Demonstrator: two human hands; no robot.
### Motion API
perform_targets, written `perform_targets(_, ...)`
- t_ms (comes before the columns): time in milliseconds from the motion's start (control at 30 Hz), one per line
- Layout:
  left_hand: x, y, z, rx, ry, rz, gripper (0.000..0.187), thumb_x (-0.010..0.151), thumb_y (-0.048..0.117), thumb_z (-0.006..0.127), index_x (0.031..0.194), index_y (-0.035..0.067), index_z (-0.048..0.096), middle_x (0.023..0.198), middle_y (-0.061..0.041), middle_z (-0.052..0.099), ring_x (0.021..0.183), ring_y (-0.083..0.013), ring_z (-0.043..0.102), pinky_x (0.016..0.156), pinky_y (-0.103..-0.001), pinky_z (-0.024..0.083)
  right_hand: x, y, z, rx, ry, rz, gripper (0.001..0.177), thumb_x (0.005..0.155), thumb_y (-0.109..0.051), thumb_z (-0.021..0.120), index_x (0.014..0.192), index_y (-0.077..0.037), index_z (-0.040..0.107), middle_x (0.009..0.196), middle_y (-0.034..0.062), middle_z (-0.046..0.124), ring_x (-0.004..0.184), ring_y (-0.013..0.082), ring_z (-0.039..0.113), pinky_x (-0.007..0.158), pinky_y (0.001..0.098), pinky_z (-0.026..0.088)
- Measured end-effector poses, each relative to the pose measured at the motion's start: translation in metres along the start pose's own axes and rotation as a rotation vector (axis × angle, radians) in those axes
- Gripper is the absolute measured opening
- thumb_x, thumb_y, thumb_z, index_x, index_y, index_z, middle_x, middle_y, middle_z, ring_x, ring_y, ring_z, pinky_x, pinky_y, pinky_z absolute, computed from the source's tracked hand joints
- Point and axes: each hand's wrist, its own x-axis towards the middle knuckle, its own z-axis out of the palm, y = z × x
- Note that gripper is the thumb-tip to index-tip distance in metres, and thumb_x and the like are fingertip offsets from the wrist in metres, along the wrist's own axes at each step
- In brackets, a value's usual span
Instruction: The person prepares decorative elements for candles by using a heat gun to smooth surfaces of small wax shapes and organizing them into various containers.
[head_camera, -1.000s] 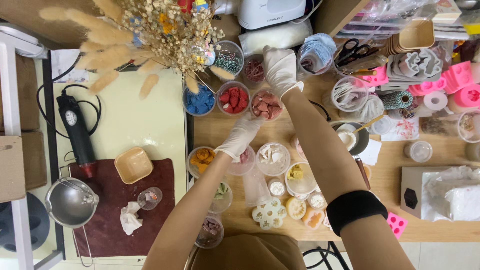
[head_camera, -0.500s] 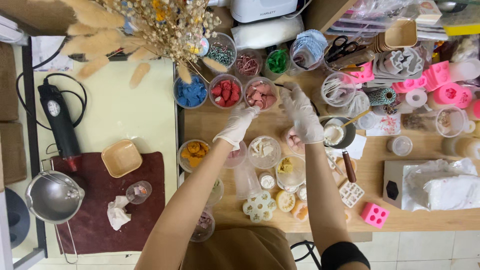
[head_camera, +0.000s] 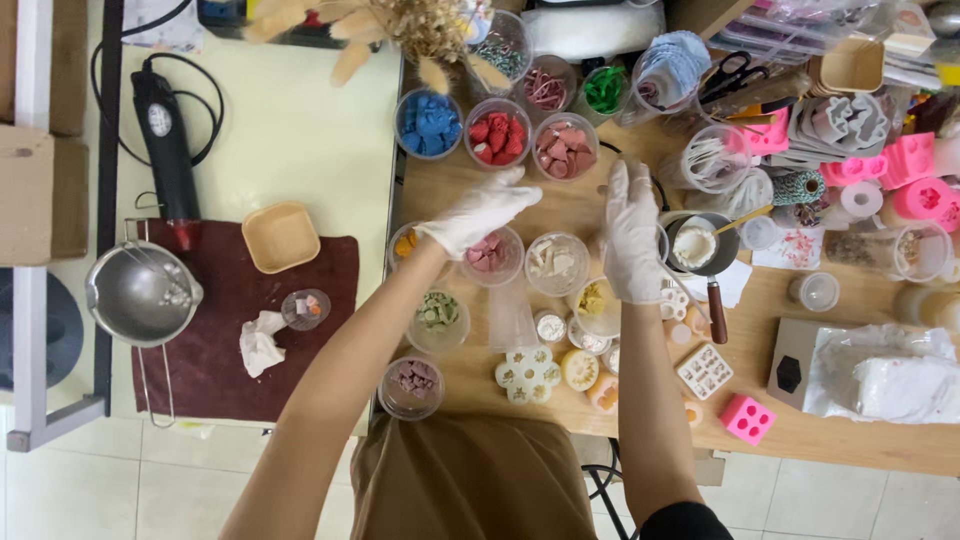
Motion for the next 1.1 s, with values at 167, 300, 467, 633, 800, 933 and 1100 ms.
perform_targets(167, -0.098, -0.005, -0.073, 0.284, 0.059, 0.043, 0.069, 0.094, 0.036, 0.066, 0.156, 0.017, 0.043, 0.15, -0.01, 0.06, 0.134, -0.0186, 0.062, 0.114, -0.033, 0.048, -0.052, 0.013, -0.083, 1.811, 0.12, 0.566, 0.065, 0.094, -0.034, 0.077, 0.15, -0.012, 0.051, 0.143, 0.0118, 0.062, 0.133, 0.0258, 0.062, 0.116, 0.0384, 0.049)
perform_targets(300, -0.118, -0.047, -0.083, 1.208, 0.167, 0.088, 0.099, 0.079, 0.003, 0.077, 0.164, 0.009, 0.028, 0.159, -0.015, 0.045, 0.145, -0.0298, 0.045, 0.112, -0.043, 0.042, -0.047, -0.012, -0.127, 1.455, 0.229, 0.159, 0.107, 0.066, -0.024, 0.087, 0.157, -0.011, 0.034, 0.156, 0.0189, 0.044, 0.138, 0.036, 0.045, 0.117, 0.0477, 0.037)
perform_targets(467, -0.118, -0.071, -0.074, 1.197, 0.124, 0.366, 0.118, 0.058, 0.015, 0.089, 0.156, 0.011, 0.024, 0.146, -0.014, 0.046, 0.139, -0.0301, 0.042, 0.11, -0.049, 0.035, -0.015, -0.052, -0.141, 1.201, -0.027, 0.103, 0.134, 0.055, -0.038, 0.093, 0.16, -0.013, 0.016, 0.157, 0.0212, 0.034, 0.141, 0.0373, 0.037, 0.117, 0.054, 0.027)
perform_targets(633, -0.1, -0.071, -0.073, 1.145, 0.013, 0.266, 0.125, 0.054, 0.029, 0.094, 0.157, 0.006, 0.027, 0.139, -0.016, 0.053, 0.13, -0.0301, 0.051, 0.112, -0.044, 0.038, 0.0, -0.088, -0.11, 1.356, 0.014, 0.204, 0.13, 0.053, -0.037, 0.094, 0.157, -0.01, 0.022, 0.151, 0.0182, 0.042, 0.139, 0.0342, 0.042, 0.118, 0.0529, 0.027)
perform_targets(800, -0.084, -0.076, -0.08, 1.175, 0.11, 0.19, 0.128, 0.054, 0.048, 0.094, 0.157, 0.004, 0.032, 0.132, -0.017, 0.058, 0.122, -0.0317, 0.056, 0.115, -0.047, 0.035, -0.01, -0.079, -0.106, 1.499, 0.154, 0.274, 0.129, 0.05, -0.037, 0.096, 0.156, -0.007, 0.028, 0.139, 0.0175, 0.052, 0.131, 0.0344, 0.049, 0.117, 0.055, 0.027)
perform_targets(933, -0.069, -0.073, -0.087, 1.132, 0.244, 0.17, 0.132, 0.055, 0.056, 0.091, 0.157, 0.001, 0.028, 0.138, -0.018, 0.055, 0.13, -0.031, 0.051, 0.118, -0.052, 0.027, -0.037, -0.038, -0.138, 1.53, 0.309, 0.366, 0.121, 0.056, -0.031, 0.096, 0.155, -0.006, 0.032, 0.141, 0.0195, 0.054, 0.127, 0.0392, 0.053, 0.112, 0.0515, 0.037)
perform_targets(1100, -0.065, -0.069, -0.089, 1.192, 0.236, 0.092, 0.134, 0.057, 0.064, 0.089, 0.155, 0.0, 0.023, 0.153, -0.02, 0.041, 0.146, -0.0328, 0.033, 0.119, -0.06, 0.01, -0.102, 0.007, -0.184, 1.563, 0.472, 0.417, 0.12, 0.06, -0.025, 0.097, 0.157, -0.002, 0.031, 0.141, 0.0253, 0.053, 0.129, 0.0429, 0.053, 0.11, 0.0502, 0.042)
